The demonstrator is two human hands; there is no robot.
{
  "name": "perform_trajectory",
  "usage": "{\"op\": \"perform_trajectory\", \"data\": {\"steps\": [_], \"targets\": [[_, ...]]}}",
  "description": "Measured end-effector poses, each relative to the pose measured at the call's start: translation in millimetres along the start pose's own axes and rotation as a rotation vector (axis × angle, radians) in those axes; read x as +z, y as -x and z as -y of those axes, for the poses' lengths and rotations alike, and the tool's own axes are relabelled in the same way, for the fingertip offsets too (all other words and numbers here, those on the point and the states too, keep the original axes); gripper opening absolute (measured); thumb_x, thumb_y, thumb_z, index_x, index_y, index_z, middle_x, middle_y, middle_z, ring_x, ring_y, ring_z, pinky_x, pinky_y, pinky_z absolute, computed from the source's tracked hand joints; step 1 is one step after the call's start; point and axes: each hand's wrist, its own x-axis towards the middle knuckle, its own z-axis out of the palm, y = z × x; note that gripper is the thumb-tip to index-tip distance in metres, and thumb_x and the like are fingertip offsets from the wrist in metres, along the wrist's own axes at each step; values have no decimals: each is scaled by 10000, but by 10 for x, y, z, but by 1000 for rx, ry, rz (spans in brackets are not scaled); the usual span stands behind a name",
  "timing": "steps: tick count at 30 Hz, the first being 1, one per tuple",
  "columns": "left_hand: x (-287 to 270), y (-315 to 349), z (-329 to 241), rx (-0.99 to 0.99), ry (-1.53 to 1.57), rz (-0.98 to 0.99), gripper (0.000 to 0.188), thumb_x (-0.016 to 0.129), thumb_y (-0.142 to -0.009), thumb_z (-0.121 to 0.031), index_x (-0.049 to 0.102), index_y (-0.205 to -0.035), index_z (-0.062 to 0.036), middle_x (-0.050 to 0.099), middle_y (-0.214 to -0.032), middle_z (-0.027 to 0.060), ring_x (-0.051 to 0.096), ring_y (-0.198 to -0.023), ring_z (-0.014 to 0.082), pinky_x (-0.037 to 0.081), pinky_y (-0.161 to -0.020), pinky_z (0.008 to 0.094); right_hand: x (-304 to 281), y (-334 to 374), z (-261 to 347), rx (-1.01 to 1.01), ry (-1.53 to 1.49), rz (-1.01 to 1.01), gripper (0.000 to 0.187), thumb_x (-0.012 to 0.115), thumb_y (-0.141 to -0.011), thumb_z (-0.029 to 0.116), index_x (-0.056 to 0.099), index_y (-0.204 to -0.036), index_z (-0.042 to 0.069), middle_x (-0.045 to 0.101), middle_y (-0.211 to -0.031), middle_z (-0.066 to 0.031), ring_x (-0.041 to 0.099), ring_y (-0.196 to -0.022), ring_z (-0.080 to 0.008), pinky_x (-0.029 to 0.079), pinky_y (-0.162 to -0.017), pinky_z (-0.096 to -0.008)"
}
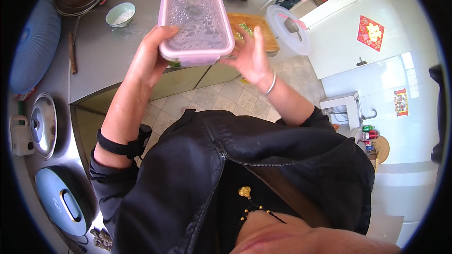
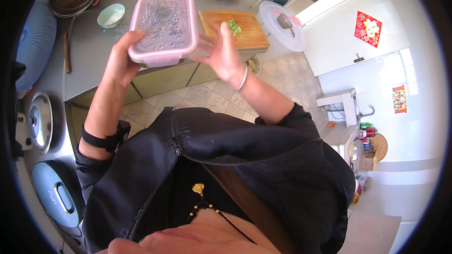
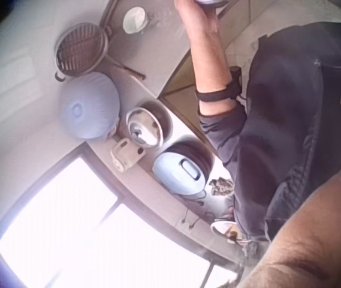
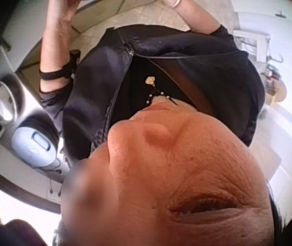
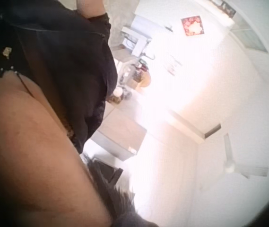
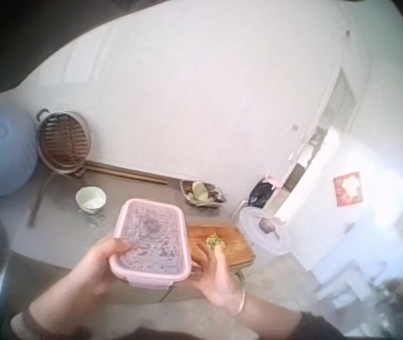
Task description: The person moves around the kitchen, handling a cloth, a plate, a kettle, and a container of chopped greens. They place the greens into the refrigerator, then retrieve a container of chopped vegetables and place it on the counter. The person also picks up a green fruit and wraps it in a plastic bag before placing it on the counter.
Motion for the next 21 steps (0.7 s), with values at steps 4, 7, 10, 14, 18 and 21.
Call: {"op": "perform_trajectory", "data": {"steps": [4,7,10,14,18,21], "targets": [[-140,192,-68,-26,-87,114,626,593,-764,-265,400,-1272,46,534,-1149,160,548,-1015,236,441,-881,329,-97,-428,199,140,14,367,821,286,-838,707,207,-1422,137,370,-1343,-185,382,-1227,-340,347,-956,-566],[-198,310,-91,-74,-97,168,705,608,-726,-271,369,-1302,57,525,-1171,180,545,-1036,250,445,-895,330,-123,-590,166,263,-38,558,775,310,-841,695,342,-1370,129,396,-1348,-132,393,-1224,-314,342,-971,-547],[-265,355,-128,-129,-70,257,718,607,-716,-264,364,-1307,62,525,-1176,189,559,-1021,252,461,-877,326,-154,-623,165,301,24,677,726,405,-843,643,417,-1319,94,448,-1315,-119,458,-1171,-275,368,-964,-512],[-379,373,-135,-133,-89,280,680,598,-742,-274,387,-1297,59,545,-1153,189,575,-1000,245,476,-861,321,-81,-547,146,349,105,627,564,558,-839,439,464,-1260,74,548,-1189,-106,543,-1058,-242,425,-911,-464],[-516,264,-163,-113,-56,203,631,577,-821,-369,436,-1267,55,564,-1132,189,576,-1011,234,477,-874,329,98,-386,87,343,-44,459,450,572,-824,295,495,-1198,57,570,-1128,-103,560,-1010,-239,439,-884,-435],[-545,114,-169,-131,101,148,677,452,-877,-551,474,-1247,15,558,-1168,177,565,-1052,235,479,-880,354,198,-289,147,306,-185,381,452,538,-845,284,470,-1220,42,557,-1159,-131,553,-1040,-279,439,-892,-477]]}}
